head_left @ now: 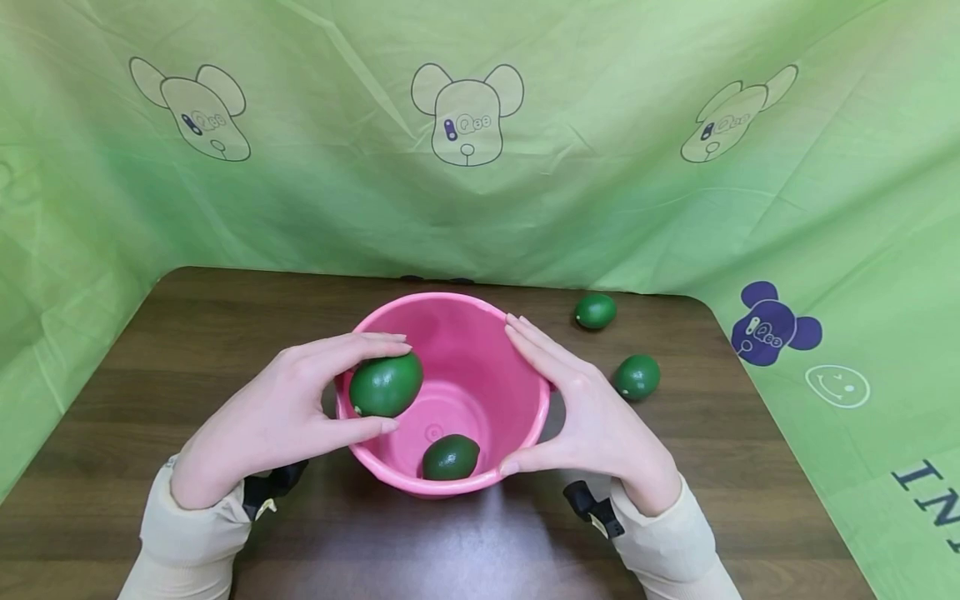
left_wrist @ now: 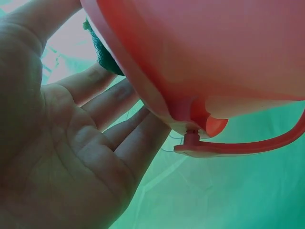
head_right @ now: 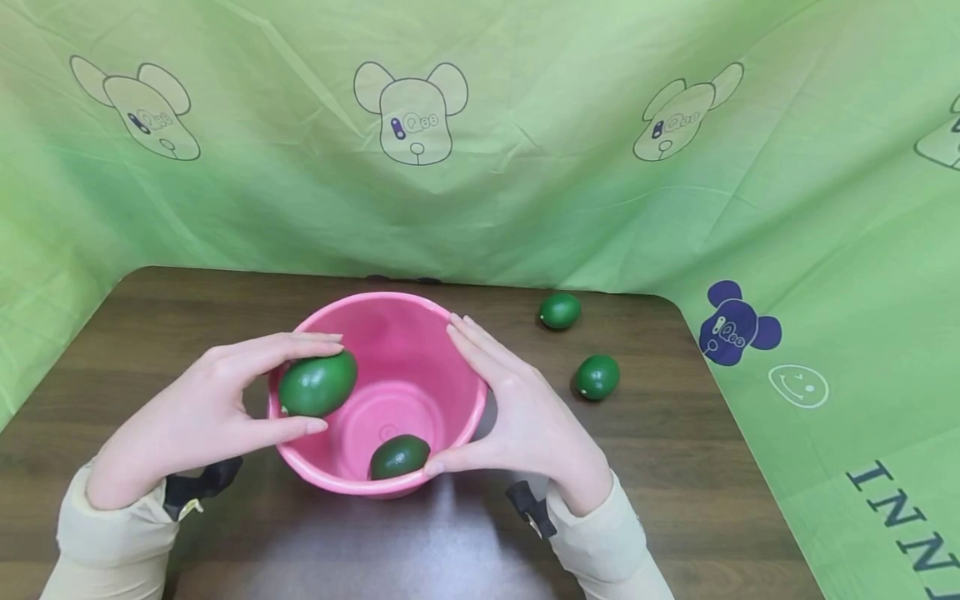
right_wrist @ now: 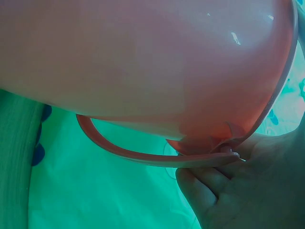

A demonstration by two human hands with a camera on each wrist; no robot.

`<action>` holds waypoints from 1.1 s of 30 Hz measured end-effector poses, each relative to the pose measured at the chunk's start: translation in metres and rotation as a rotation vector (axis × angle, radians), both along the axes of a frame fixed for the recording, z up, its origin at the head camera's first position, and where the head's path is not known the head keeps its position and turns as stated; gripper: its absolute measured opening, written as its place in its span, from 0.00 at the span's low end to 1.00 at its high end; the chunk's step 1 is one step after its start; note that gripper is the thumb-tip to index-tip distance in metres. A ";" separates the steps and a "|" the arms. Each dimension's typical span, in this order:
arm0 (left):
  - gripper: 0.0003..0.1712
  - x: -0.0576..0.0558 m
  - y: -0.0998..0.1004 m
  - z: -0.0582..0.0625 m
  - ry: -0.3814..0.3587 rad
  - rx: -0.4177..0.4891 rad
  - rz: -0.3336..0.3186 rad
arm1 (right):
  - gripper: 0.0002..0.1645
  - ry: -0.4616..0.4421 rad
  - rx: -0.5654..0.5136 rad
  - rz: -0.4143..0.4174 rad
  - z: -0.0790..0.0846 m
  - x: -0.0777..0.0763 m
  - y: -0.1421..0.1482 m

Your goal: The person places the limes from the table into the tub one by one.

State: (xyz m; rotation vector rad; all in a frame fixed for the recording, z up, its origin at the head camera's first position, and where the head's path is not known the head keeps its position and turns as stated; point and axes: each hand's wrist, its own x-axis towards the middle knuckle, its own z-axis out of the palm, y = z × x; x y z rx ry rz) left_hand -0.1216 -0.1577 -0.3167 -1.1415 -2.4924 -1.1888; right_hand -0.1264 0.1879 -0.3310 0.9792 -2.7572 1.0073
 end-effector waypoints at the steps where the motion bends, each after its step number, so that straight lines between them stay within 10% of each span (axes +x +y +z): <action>1: 0.40 0.000 0.000 0.000 0.008 -0.003 -0.003 | 0.78 0.000 0.001 -0.001 0.000 0.000 0.000; 33: 0.48 0.003 -0.001 0.000 0.000 -0.068 0.031 | 0.79 0.012 0.016 -0.001 0.001 0.000 0.000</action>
